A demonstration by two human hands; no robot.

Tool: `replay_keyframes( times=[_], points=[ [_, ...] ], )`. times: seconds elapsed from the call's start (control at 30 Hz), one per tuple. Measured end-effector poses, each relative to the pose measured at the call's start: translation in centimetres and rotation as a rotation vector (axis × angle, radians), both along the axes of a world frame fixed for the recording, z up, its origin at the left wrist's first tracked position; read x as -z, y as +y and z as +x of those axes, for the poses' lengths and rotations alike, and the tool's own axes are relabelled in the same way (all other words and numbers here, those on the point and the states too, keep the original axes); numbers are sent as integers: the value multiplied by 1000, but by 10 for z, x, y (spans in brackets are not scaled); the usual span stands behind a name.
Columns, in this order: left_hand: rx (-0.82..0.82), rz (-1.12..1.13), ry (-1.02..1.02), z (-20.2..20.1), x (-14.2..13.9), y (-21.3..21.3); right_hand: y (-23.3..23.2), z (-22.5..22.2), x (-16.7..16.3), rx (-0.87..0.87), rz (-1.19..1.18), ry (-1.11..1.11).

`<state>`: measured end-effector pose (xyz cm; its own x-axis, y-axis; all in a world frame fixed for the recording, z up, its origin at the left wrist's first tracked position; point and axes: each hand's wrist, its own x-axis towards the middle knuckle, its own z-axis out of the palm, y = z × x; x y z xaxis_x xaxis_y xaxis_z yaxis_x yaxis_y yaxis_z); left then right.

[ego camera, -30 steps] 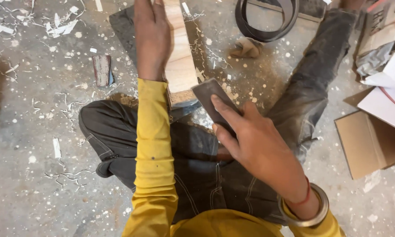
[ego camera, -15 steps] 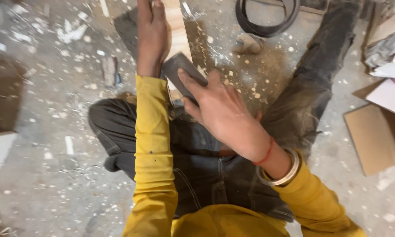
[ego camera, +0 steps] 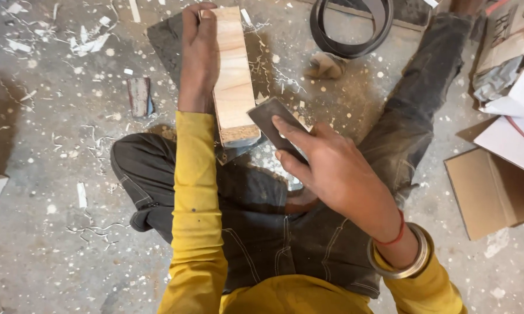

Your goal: The person sits on the floor and sands small wooden boxes using a sanding block, rubbing the edges and surfaces of each box and turning the boxes over to sand different sides, working through several boxes one at a time.

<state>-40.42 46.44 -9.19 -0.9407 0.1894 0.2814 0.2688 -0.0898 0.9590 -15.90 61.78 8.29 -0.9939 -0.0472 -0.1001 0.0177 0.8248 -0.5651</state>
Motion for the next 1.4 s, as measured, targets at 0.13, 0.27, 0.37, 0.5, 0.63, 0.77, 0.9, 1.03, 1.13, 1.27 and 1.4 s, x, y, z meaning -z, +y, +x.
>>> replay_keyframes(
  times=[0.13, 0.27, 0.37, 0.5, 0.63, 0.77, 0.9, 1.03, 1.13, 1.27, 1.4],
  points=[
    [53, 123, -12, -3, 4, -2, 2, 6, 6, 54, -18, -97],
    [115, 189, 72, -7, 6, 1, -6, 8, 20, 53, 73, 14],
    [128, 280, 8, -3, 7, 4, -22, 0, 19, 102, 71, -33],
    [-42, 54, -41, -1, 9, 3, -35, -6, 4, 103, 41, 16],
    [52, 321, -78, -6, 16, 9, -33, 7, -12, 155, 71, -160],
    [35, 400, -86, -4, 26, 13, -32, -10, -13, 131, 65, 41],
    [-33, 300, -57, 2, 21, 11, -30, -2, -21, 113, 84, -60],
    [-80, 138, -66, 11, 5, 11, -35, -4, -21, 178, 35, 0],
    [-127, 87, 25, 18, -5, 12, -29, -32, -16, 19, 109, 150],
    [-103, 139, 18, 20, -12, 15, -28, -25, -18, 38, 122, 201],
    [-156, 62, 0, 22, -17, 15, -19, -36, -8, 16, 121, 114]
  ],
)
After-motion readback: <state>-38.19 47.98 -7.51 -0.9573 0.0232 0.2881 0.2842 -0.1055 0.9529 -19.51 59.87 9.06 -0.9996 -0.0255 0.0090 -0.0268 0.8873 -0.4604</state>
